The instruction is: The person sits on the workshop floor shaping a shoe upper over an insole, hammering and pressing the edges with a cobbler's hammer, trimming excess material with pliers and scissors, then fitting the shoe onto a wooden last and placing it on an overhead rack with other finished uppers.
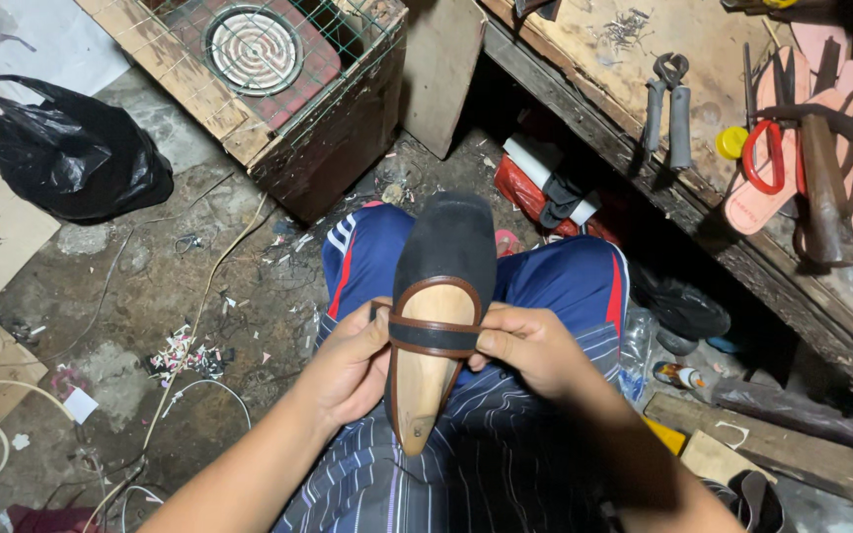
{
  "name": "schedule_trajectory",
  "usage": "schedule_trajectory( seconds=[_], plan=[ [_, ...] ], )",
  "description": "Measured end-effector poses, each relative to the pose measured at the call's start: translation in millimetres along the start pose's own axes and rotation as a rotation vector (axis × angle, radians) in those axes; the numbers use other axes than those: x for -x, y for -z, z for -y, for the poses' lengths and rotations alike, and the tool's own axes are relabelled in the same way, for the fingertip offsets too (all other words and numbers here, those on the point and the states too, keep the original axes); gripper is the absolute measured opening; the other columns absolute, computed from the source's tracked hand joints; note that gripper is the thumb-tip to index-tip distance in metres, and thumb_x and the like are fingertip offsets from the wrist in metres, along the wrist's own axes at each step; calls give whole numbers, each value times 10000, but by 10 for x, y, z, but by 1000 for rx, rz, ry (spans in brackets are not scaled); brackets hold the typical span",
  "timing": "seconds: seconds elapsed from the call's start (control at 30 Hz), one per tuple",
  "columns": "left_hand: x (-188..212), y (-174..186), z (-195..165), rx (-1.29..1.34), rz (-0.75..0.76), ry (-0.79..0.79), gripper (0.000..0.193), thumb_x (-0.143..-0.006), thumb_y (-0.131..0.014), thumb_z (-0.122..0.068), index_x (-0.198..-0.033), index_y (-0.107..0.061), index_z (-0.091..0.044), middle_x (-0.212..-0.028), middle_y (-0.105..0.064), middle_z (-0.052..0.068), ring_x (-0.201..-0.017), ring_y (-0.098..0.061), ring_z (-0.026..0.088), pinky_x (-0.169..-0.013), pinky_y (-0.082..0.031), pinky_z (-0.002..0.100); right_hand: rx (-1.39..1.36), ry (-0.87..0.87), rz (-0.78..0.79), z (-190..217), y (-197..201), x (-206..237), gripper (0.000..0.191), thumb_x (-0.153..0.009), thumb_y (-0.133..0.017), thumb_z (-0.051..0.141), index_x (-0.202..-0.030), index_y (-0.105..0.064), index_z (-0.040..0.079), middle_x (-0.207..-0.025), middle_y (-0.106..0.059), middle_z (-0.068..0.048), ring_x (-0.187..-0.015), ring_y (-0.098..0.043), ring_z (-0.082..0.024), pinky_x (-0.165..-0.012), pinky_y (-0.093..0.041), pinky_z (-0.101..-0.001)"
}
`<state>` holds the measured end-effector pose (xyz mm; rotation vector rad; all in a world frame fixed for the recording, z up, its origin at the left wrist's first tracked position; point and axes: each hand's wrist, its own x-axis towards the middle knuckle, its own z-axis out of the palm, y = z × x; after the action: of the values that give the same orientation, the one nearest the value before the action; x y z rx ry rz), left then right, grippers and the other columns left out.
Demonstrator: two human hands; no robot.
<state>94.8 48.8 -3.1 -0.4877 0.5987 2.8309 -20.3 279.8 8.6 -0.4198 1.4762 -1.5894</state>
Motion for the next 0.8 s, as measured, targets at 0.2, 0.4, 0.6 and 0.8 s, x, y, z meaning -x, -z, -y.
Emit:
schedule_trajectory(
  seconds=[0.2,0.4,0.6,0.8],
  plan=[
    [-260,101,104,122,469,340,829,-941,-710,-508,-1478,-448,67,-1382,-575,273,-1217,-656,373,-1040,-539,519,53,-74,89,129,281,-122,215,-845,-781,49,-1048,-791,-22,-991,-775,-61,-923,-682,-154,-849,-549,-317],
    [-284,81,166,78,389,394,931,-847,-704,-582,-1490,-435,34,-1420,-572,209,-1214,-671,273,-1047,-551,451,67,-133,110,367,378,-151,352,-751,-801,0,-1099,-755,-13,-991,-779,-59,-913,-704,-147,-801,-581,-322],
    [-365,-116,-209,-417,256,-114,853,-830,-831,-484,-1431,-463,-4,-1308,-647,145,-1198,-658,225,-1065,-519,401,183,-61,-283,270,138,36,478,-923,-745,-25,-1381,-612,-53,-1076,-577,-151,-940,-533,-202,-848,-463,-335],
    [-649,-442,-555,-1867,-58,-692,1015,-552,-917,-492,-1339,-477,-24,-1055,-705,139,-997,-655,349,-842,-483,431,-210,-18,-133,-230,-104,-4,575,-866,-615,-29,-1412,-434,-33,-1404,-557,-109,-1259,-607,-151,-998,-557,-338]
  ],
)
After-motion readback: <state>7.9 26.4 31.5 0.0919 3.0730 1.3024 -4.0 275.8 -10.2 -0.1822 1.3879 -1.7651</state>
